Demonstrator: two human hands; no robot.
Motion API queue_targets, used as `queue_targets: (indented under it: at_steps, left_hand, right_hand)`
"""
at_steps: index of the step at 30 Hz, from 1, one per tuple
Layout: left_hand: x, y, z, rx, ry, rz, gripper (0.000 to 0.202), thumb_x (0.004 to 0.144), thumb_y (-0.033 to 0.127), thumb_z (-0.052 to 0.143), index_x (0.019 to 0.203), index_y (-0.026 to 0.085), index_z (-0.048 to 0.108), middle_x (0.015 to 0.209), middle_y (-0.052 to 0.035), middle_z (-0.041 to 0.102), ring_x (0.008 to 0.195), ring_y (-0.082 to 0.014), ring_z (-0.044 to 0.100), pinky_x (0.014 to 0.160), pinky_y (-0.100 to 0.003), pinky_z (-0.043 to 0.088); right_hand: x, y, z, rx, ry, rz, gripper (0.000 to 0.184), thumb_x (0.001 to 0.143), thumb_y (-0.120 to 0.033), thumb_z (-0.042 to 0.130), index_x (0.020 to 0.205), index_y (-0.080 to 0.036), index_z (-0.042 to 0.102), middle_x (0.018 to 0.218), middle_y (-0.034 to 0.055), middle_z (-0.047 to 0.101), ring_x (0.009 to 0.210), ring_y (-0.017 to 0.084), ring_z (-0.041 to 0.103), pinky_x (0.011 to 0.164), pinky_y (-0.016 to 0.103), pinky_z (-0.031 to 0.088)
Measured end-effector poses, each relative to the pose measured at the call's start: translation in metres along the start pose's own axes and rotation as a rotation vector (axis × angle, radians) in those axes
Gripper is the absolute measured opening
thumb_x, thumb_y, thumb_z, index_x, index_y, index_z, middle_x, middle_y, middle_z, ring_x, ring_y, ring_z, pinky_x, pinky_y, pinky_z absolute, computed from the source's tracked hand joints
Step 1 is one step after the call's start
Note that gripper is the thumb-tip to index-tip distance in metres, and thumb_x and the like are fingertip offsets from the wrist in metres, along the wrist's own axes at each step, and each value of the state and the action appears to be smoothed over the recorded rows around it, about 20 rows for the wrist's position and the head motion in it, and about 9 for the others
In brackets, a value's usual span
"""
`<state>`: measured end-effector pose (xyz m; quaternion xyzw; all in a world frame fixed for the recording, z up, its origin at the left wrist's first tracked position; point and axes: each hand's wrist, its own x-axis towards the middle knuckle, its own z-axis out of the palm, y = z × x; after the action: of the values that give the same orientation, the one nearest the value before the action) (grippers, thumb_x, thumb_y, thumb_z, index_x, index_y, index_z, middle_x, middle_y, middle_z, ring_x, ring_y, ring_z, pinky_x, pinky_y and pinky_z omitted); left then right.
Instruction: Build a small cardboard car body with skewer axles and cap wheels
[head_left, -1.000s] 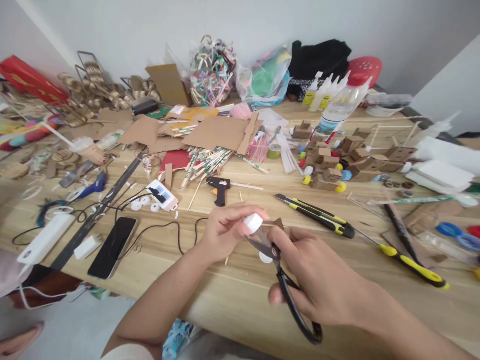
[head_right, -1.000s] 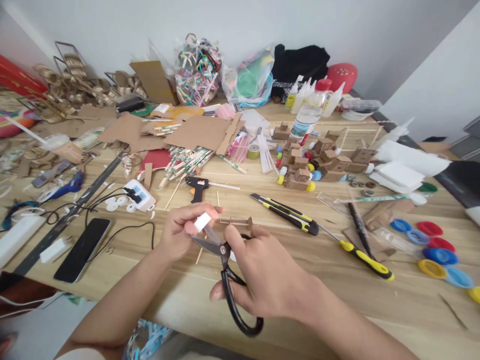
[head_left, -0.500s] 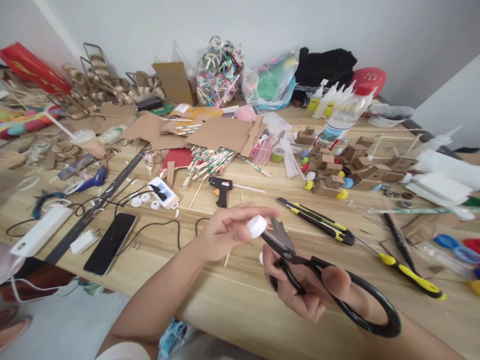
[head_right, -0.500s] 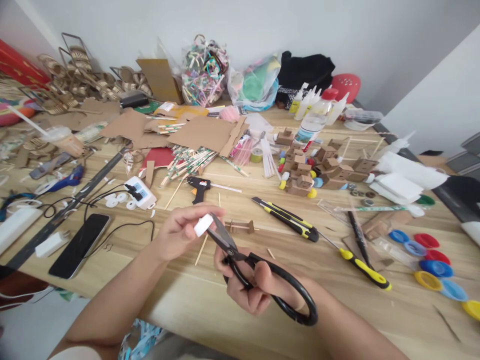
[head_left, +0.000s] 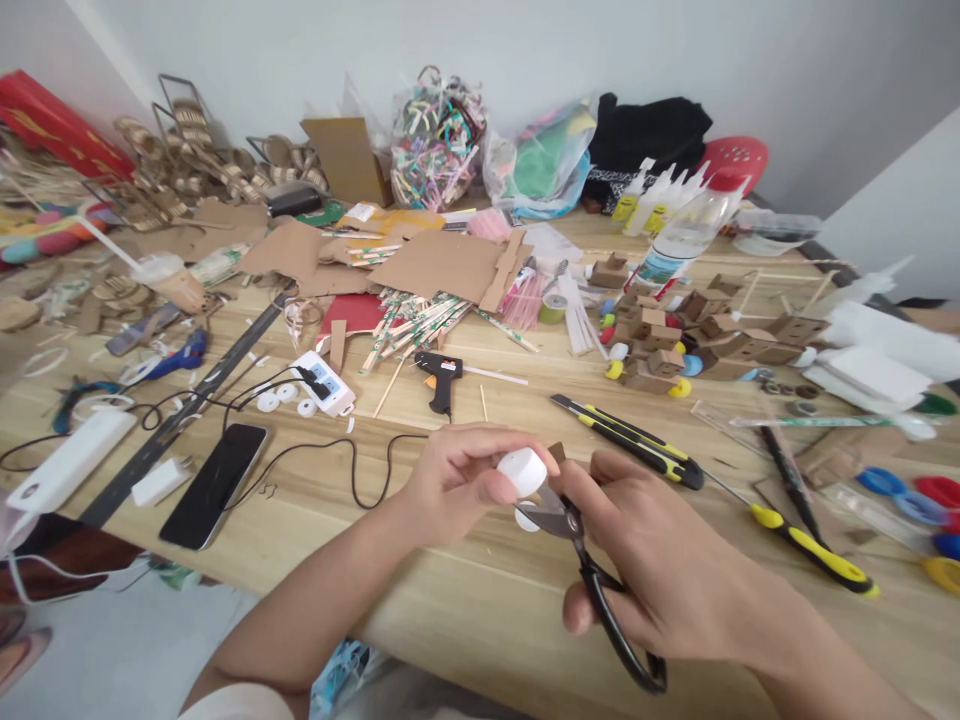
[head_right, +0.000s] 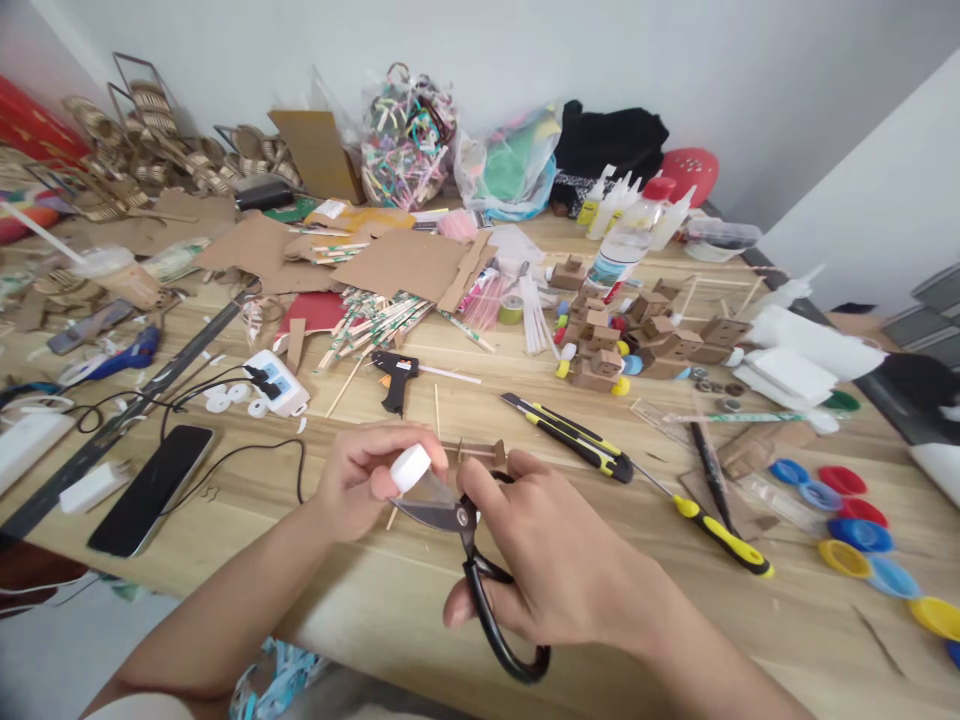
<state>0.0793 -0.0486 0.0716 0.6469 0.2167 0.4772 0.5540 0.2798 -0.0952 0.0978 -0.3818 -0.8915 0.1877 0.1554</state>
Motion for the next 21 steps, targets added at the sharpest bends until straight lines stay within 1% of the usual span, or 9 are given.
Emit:
queue_targets:
  at_steps: [3,6,10,12,15,16,18,20,21]
  left_hand:
    - [0.000,0.003,0.001,-0.086,-0.025,-0.097,0.064,0.080,0.077,0.064,0.084,0.015,0.081,0.076,-0.0111,0.075,0.063,-0.0179,0.065,0.059,-0.028,0.052]
    - [0.000,0.004,0.002,-0.158,-0.035,-0.145,0.064,0.078,0.076,0.066,0.084,0.014,0.080,0.075,-0.0108,0.074,0.063,-0.0181,0.066,0.060,-0.028,0.053]
    - [0.001,-0.002,0.003,-0.257,-0.029,-0.225,0.063,0.074,0.076,0.071,0.083,0.013,0.079,0.070,-0.0080,0.071,0.059,-0.0159,0.063,0.058,-0.028,0.053]
    - [0.004,-0.007,0.003,-0.294,0.034,-0.247,0.061,0.071,0.073,0.077,0.083,0.014,0.079,0.067,-0.0053,0.068,0.057,-0.0138,0.061,0.056,-0.025,0.050]
    - [0.012,-0.013,0.002,-0.376,0.242,-0.248,0.056,0.063,0.068,0.086,0.079,0.014,0.076,0.055,0.0032,0.055,0.055,-0.0097,0.055,0.058,-0.022,0.049]
    - [0.015,-0.013,0.002,-0.437,0.317,-0.266,0.054,0.065,0.066,0.086,0.078,0.015,0.075,0.052,0.0061,0.048,0.052,-0.0081,0.051,0.059,-0.022,0.050]
    - [0.022,-0.011,0.001,-0.598,0.432,-0.373,0.048,0.083,0.061,0.074,0.075,0.014,0.072,0.049,0.0086,0.038,0.048,-0.0064,0.041,0.059,-0.021,0.050]
    - [0.025,-0.007,0.003,-0.745,0.480,-0.510,0.052,0.099,0.055,0.054,0.073,0.013,0.069,0.050,0.0081,0.034,0.046,-0.0067,0.035,0.056,-0.021,0.049]
    - [0.026,-0.005,0.004,-0.793,0.484,-0.560,0.055,0.103,0.053,0.047,0.072,0.012,0.068,0.051,0.0077,0.033,0.046,-0.0072,0.034,0.054,-0.021,0.048]
  right_hand:
    - [0.002,0.001,0.002,-0.166,0.076,-0.018,0.059,0.100,-0.072,0.028,0.097,-0.018,0.053,0.059,0.0003,0.056,0.049,0.019,0.045,0.058,0.033,0.037]
    - [0.002,0.001,0.002,-0.272,0.144,-0.040,0.049,0.102,-0.064,0.031,0.096,-0.019,0.051,0.052,-0.0032,0.052,0.044,0.019,0.042,0.059,0.033,0.035]
    - [0.001,0.003,0.003,-0.295,0.131,-0.012,0.041,0.102,-0.058,0.036,0.097,-0.020,0.051,0.054,-0.0026,0.055,0.043,0.019,0.044,0.060,0.033,0.034]
    - [0.002,0.002,0.004,-0.245,0.064,0.029,0.039,0.101,-0.057,0.040,0.099,-0.019,0.050,0.057,-0.0021,0.057,0.044,0.019,0.046,0.061,0.033,0.036]
    - [0.003,-0.002,0.004,-0.098,-0.092,0.116,0.031,0.096,-0.052,0.053,0.094,-0.022,0.048,0.066,-0.0003,0.060,0.054,0.020,0.053,0.061,0.031,0.039]
    - [0.003,-0.004,0.003,-0.041,-0.137,0.144,0.029,0.094,-0.050,0.058,0.091,-0.023,0.047,0.068,0.0000,0.061,0.058,0.020,0.055,0.060,0.030,0.040]
    - [0.001,-0.006,-0.002,0.075,-0.181,0.192,0.027,0.090,-0.046,0.063,0.090,-0.024,0.047,0.074,0.0014,0.063,0.065,0.021,0.058,0.060,0.030,0.042]
    - [-0.002,-0.006,-0.009,0.178,-0.148,0.229,0.025,0.088,-0.045,0.064,0.093,-0.025,0.050,0.080,0.0035,0.065,0.069,0.023,0.060,0.060,0.032,0.045]
    - [-0.003,-0.005,-0.012,0.226,-0.124,0.240,0.025,0.087,-0.045,0.063,0.095,-0.025,0.050,0.082,0.0048,0.066,0.071,0.024,0.061,0.061,0.034,0.047]
